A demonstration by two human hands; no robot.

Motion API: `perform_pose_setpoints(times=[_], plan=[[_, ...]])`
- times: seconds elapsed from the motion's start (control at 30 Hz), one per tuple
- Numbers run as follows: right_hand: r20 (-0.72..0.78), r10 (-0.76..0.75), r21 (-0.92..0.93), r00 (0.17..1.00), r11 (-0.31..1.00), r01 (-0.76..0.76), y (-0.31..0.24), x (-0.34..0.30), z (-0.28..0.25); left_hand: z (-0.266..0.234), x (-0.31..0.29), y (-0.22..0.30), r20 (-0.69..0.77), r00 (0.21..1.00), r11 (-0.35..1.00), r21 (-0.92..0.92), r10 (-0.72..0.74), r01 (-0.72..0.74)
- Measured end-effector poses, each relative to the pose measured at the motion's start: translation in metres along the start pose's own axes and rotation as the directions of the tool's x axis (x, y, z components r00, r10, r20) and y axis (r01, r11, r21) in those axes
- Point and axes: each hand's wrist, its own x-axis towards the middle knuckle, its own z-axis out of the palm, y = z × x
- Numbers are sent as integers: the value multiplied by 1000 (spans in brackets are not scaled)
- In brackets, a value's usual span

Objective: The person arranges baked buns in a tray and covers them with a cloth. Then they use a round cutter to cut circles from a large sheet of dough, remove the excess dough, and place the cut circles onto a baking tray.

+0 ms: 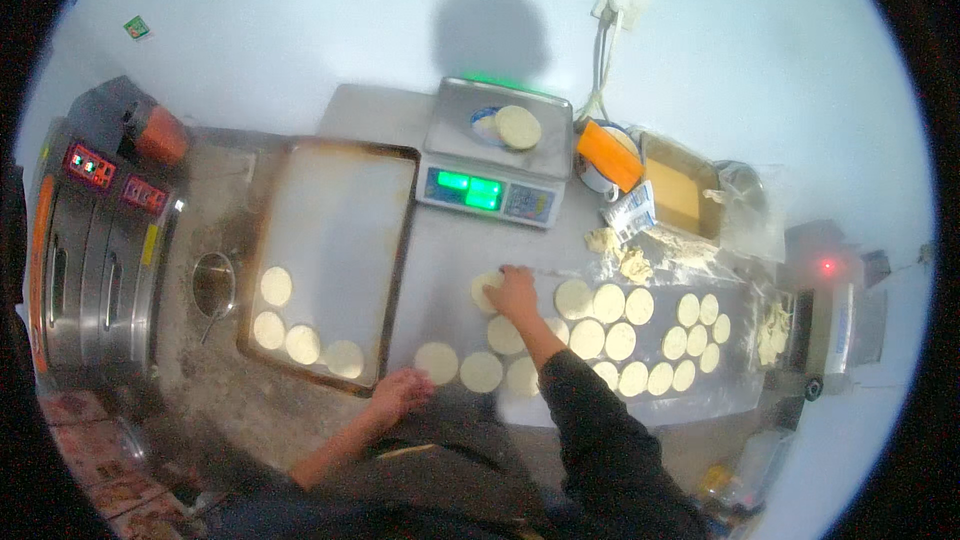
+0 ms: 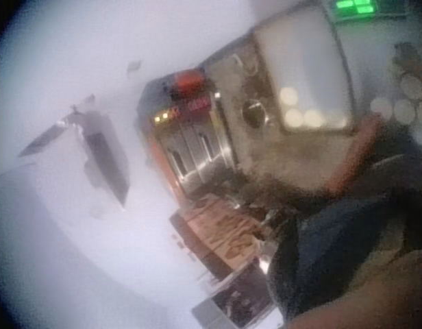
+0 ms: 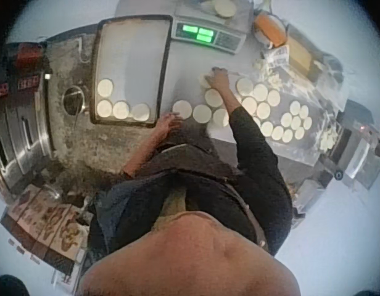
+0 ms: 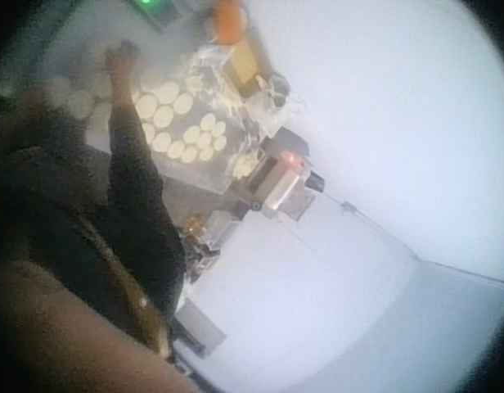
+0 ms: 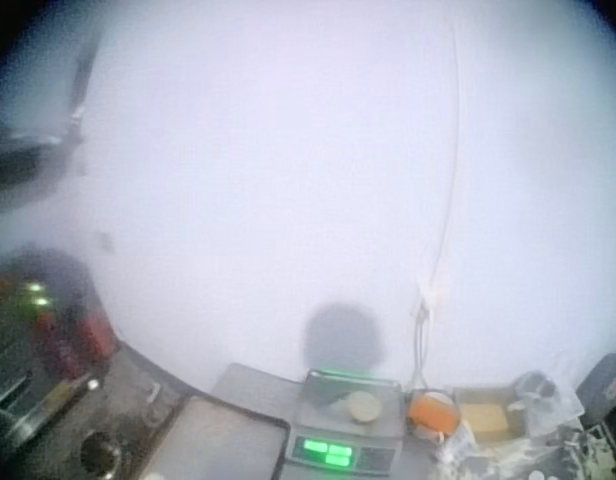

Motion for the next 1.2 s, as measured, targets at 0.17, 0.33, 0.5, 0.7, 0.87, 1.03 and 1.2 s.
perform_pose_setpoints(times=[0.17, 0.33, 0.5, 0.7, 0.87, 1.03, 1.2], plan=[[19, 31, -9, 999, 999, -31, 16, 17, 10, -33, -11, -23, 3, 978, 978, 26, 209, -209], [93, 66, -26, 994, 998, -64, 21, 28, 8, -52, -19, -37, -18, 972, 972, 20, 233, -232], [121, -27, 151, 992, 988, 9, 31, 31, 4, -47, 2, -53, -16, 960, 959, 38, 281, -280], [405, -69, 203, 912, 979, -16, 33, 31, -19, 20, 62, 11, -38, 929, 908, 228, 369, -352], [465, -337, 393, 818, 907, 150, 7, 10, -44, 74, 156, 50, -57, 909, 897, -144, 413, -417], [455, -322, 472, 830, 878, 81, -2, 59, -112, 121, 155, 84, 89, 952, 909, -337, 292, -247], [-158, -124, 262, 980, 951, 163, -14, 266, -187, 118, 153, 88, 53, 957, 864, -446, 285, -233]])
